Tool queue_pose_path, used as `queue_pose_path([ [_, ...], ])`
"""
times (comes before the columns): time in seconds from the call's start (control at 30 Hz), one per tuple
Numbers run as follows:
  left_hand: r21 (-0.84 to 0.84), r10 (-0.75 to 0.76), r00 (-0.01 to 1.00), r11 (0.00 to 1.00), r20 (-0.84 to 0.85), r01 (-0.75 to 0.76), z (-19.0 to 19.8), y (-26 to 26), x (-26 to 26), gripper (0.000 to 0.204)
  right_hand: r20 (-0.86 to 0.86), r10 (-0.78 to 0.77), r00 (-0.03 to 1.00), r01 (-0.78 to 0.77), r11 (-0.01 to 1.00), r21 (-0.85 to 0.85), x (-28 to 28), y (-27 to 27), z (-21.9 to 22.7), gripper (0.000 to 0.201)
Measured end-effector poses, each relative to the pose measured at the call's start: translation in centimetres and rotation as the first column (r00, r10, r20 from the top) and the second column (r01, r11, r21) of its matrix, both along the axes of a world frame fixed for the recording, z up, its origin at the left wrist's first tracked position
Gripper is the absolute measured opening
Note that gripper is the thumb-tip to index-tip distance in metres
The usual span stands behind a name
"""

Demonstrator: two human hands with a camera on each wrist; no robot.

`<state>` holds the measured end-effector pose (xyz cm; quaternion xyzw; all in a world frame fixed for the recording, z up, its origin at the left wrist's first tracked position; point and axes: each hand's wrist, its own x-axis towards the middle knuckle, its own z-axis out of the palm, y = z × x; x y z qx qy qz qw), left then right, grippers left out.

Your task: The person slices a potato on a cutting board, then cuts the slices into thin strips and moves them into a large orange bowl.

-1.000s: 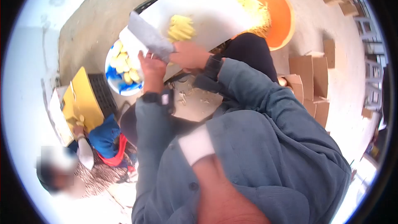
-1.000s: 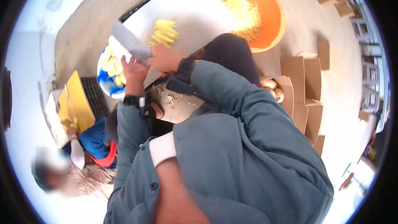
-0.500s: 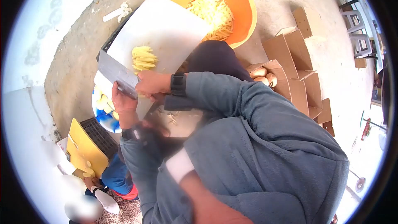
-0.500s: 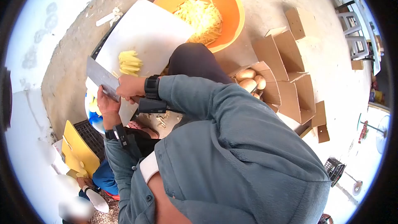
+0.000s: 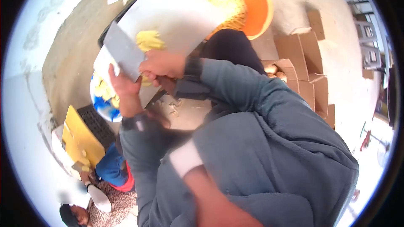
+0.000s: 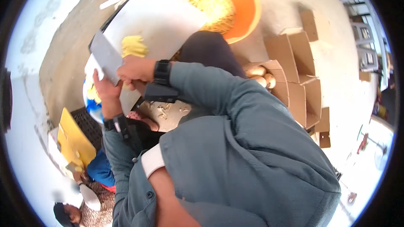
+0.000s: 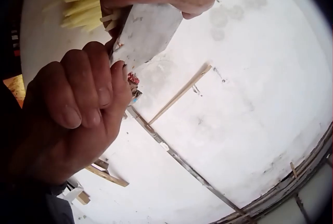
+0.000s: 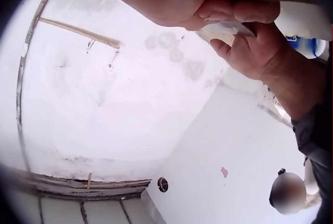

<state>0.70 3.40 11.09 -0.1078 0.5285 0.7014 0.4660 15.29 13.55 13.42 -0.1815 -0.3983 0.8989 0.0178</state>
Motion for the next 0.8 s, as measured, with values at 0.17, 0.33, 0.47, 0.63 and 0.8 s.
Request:
queue_pose_path([
  [0.17,0.000,-0.027,0.999,1.000,-0.032,0.027,-1.0,0.0,-1.2,0.066,0.049,-0.023,0.999,0.027,0.996,-0.081,-1.0,-0.1,-0.8,0.023],
  [0.33,-0.053,0.025,0.998,0.998,-0.054,-0.028,1.6,0.9,0.7,0.063,0.004,0.001,1.000,0.000,0.996,-0.090,-0.8,0.0,-1.1,0.022],
  [0.47,0.159,-0.031,0.999,0.987,-0.009,0.032,1.6,0.8,0.8,0.062,0.050,0.010,0.999,-0.002,0.989,-0.148,-0.9,0.5,-1.4,0.024],
  [0.63,0.193,-0.059,0.998,0.979,-0.006,0.059,0.0,0.4,-0.7,0.061,-0.010,0.035,0.999,-0.036,0.988,-0.153,-0.4,0.7,-0.6,0.026],
  [0.8,0.235,-0.163,0.983,0.955,-0.085,0.179,-4.9,-0.9,-3.2,0.056,-0.071,0.067,0.995,-0.068,0.998,-0.015,-0.1,1.3,-2.0,0.027],
])
